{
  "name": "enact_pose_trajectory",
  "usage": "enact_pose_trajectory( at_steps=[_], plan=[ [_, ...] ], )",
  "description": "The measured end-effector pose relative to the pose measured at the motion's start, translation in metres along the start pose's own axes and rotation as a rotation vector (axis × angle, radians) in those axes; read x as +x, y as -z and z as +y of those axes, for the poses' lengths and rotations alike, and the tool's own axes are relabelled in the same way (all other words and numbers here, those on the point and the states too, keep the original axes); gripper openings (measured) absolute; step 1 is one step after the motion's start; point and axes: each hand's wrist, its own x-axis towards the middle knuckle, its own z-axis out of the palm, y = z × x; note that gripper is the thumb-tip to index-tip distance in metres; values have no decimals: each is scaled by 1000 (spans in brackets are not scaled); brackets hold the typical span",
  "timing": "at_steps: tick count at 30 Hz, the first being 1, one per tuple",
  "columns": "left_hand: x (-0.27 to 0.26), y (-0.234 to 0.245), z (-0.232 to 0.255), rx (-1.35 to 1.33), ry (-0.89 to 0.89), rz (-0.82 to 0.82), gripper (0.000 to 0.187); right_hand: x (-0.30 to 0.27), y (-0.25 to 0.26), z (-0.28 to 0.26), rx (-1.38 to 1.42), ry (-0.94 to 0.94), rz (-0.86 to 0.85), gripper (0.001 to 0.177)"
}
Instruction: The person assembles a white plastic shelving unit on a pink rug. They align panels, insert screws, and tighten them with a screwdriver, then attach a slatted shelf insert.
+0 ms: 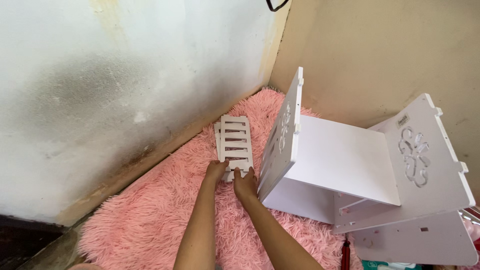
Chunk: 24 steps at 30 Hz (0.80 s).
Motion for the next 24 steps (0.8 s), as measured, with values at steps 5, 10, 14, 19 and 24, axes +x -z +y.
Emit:
enact_pose_trajectory(
  at_steps=[5, 10, 14, 19, 24],
  plan=[
    [11, -15, -18, -142, 12, 85, 63, 2, -2, 7, 23, 35, 14, 84],
    [26, -19, -29, -21, -43, 111, 50, 1, -2, 5, 24, 52, 1, 83],
    [39, -30, -31, -42, -120, 76, 47, 0, 0, 4, 16, 90, -6, 81],
    [41, -40, -32, -44, -202, 113, 42, -4, 6, 1, 21, 103, -25, 78],
    [28, -25, -33, -41, -218, 168, 37, -13, 7, -1, 187, 113, -108, 77]
  ],
)
